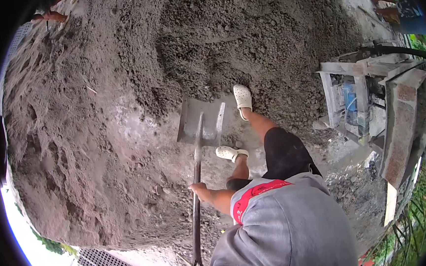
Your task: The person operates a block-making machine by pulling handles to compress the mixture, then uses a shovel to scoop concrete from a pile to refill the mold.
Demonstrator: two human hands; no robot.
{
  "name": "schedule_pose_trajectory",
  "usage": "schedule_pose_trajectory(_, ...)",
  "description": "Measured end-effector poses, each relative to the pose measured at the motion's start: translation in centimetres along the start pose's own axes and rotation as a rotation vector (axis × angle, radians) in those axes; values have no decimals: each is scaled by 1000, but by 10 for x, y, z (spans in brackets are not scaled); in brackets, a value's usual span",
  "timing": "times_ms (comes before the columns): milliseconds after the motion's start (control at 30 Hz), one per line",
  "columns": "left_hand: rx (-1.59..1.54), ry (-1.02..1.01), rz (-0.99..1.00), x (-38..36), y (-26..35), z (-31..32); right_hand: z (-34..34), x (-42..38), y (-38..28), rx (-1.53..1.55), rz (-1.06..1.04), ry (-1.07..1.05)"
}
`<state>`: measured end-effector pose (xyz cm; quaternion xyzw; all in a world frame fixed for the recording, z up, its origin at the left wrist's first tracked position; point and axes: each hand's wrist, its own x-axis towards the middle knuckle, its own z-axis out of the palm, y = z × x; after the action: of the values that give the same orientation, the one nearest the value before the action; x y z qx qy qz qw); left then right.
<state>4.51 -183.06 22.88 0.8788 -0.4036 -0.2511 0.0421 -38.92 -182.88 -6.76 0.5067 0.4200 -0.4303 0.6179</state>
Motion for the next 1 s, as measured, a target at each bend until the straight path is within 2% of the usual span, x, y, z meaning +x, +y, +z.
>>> schedule_pose_trajectory(33, -160, -28, -22, -12, 50, 39, -2, 14, -24, 58, 2, 0)
schedule_pose_trajectory(100, -509, -189, -34, -70, 178, 166, -48, 33, -168, 183, -219, -35)
schedule_pose_trajectory(133, -423, -243, -3, -99, 222, 259, -71, 35, -242, 248, -327, -64)
schedule_pose_trajectory(167, -438, -374, 133, -179, 285, 348, -116, 40, -350, 266, -488, -128)
schedule_pose_trajectory(200, -487, -456, 244, -201, 293, 406, -157, 60, -414, 298, -500, -83)
schedule_pose_trajectory(233, -520, -468, 217, -220, 292, 423, -174, 69, -465, 315, -539, -46)
schedule_pose_trajectory(267, -571, -491, 153, -228, 280, 423, -169, 28, -454, 278, -575, 90)
schedule_pose_trajectory(300, -454, -501, 46, -228, 267, 420, -171, 20, -440, 348, -650, 37)
schedule_pose_trajectory(333, -489, -451, 71, -211, 234, 426, -186, 43, -435, 260, -724, -3)
schedule_pose_trajectory(400, -452, -549, 65, -203, 192, 423, -188, -10, -416, 325, -719, -88)
schedule_pose_trajectory(467, -498, -488, 125, -223, 181, 406, -197, -17, -381, 274, -794, -82)
schedule_pose_trajectory(533, -546, -411, 93, -242, 166, 380, -210, -11, -353, 243, -813, -76)
schedule_pose_trajectory(600, -606, -367, 83, -256, 168, 358, -216, -1, -347, 381, -594, -44)
schedule_pose_trajectory(633, -537, -399, 104, -264, 168, 341, -219, -14, -339, 380, -581, -51)
schedule_pose_trajectory(700, -481, -449, 145, -265, 154, 317, -221, -52, -325, 365, -606, -54)
schedule_pose_trajectory(767, -372, -450, 421, -258, 138, 303, -229, -111, -311, 329, -632, -43)
schedule_pose_trajectory(800, -387, -476, 450, -258, 142, 302, -234, -143, -304, 319, -650, -37)
schedule_pose_trajectory(867, -484, -514, 429, -271, 163, 287, -246, -188, -288, 307, -687, -23)
schedule_pose_trajectory(900, -531, -538, 418, -280, 174, 276, -249, -194, -285, 390, -666, 75)
schedule_pose_trajectory(933, -570, -566, 405, -287, 181, 263, -254, -215, -275, 425, -697, 70)
schedule_pose_trajectory(1000, -624, -627, 375, -286, 184, 238, -257, -274, -246, 566, -901, -82)
